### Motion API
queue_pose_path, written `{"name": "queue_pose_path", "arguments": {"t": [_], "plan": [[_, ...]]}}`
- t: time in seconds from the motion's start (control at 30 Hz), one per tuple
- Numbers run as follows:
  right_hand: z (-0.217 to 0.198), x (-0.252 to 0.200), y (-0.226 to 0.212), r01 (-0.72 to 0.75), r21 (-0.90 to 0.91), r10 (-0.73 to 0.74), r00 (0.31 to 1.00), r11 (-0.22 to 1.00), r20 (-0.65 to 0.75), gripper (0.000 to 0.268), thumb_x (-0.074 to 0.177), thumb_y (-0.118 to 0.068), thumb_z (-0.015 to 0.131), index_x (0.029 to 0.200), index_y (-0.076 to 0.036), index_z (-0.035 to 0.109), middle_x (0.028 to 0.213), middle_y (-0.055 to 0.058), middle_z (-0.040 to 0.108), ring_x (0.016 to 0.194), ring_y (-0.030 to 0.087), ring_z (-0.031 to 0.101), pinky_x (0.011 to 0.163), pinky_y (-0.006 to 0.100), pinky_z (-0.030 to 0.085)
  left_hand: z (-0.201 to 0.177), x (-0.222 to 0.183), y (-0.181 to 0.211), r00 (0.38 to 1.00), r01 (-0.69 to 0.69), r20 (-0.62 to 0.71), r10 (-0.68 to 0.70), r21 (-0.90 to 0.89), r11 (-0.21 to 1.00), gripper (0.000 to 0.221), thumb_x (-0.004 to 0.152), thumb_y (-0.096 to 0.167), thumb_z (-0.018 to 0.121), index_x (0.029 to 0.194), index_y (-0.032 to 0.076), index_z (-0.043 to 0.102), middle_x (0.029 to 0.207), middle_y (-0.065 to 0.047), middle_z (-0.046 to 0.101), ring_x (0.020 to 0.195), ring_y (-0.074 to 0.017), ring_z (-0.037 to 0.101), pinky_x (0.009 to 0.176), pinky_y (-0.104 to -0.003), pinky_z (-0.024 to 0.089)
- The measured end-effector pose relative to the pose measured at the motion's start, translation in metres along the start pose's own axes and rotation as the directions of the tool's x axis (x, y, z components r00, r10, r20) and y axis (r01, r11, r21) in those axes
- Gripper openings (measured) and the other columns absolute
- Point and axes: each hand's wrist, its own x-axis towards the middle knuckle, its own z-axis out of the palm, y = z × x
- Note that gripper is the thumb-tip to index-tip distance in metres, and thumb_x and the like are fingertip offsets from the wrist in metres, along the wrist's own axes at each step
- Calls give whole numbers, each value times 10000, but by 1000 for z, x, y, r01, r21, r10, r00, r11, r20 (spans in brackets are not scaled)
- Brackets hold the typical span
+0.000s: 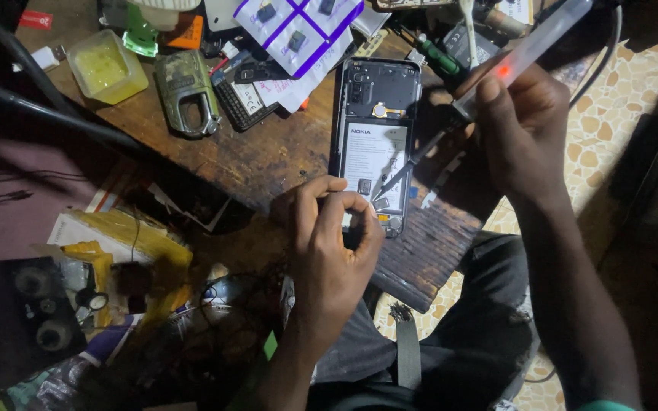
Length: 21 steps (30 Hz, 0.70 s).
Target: Repairing a smartphone by soldering internal components, assembling the frame, and testing the screen and software functions.
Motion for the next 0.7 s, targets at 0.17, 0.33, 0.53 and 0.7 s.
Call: {"name": "queue_pose_path", "arguments": {"t": [0.17,0.33,0.53,0.7], "plan": [[1,-1,1,-11,71,12,1000,997,-16,298,1201,-362,542,1119,-84,610,1053,36,605,946,149,589,888,278,504,2,0,-1,1000,-21,-22,22,39,999,111,872,7,770,910,74,691,1145,-108,589,1153,-298,576,1032,-429,471],[-1,0,2,4,27,-4,1000,1000,3,291,1206,-357,527,1118,-90,600,1046,37,593,940,151,580,884,286,500,0,0,0,1000,6,9,-6,-23,1000,102,889,-9,744,930,57,678,1158,-124,570,1156,-305,580,988,-408,532],[-1,-1,1,6,36,-6,1000,999,-1,292,1206,-352,535,1121,-84,613,1049,36,605,939,148,588,882,281,500,0,0,0,1000,13,15,-12,-33,999,89,901,-11,728,932,55,676,1156,-128,567,1131,-305,597,968,-409,536],[-2,-1,2,28,25,-29,999,999,25,308,1204,-366,516,1117,-82,595,1036,43,580,918,152,566,868,285,490,2,-1,-1,1000,4,-3,-4,6,1000,104,882,-1,754,928,62,686,1158,-131,582,1144,-313,584,975,-419,531]]}}
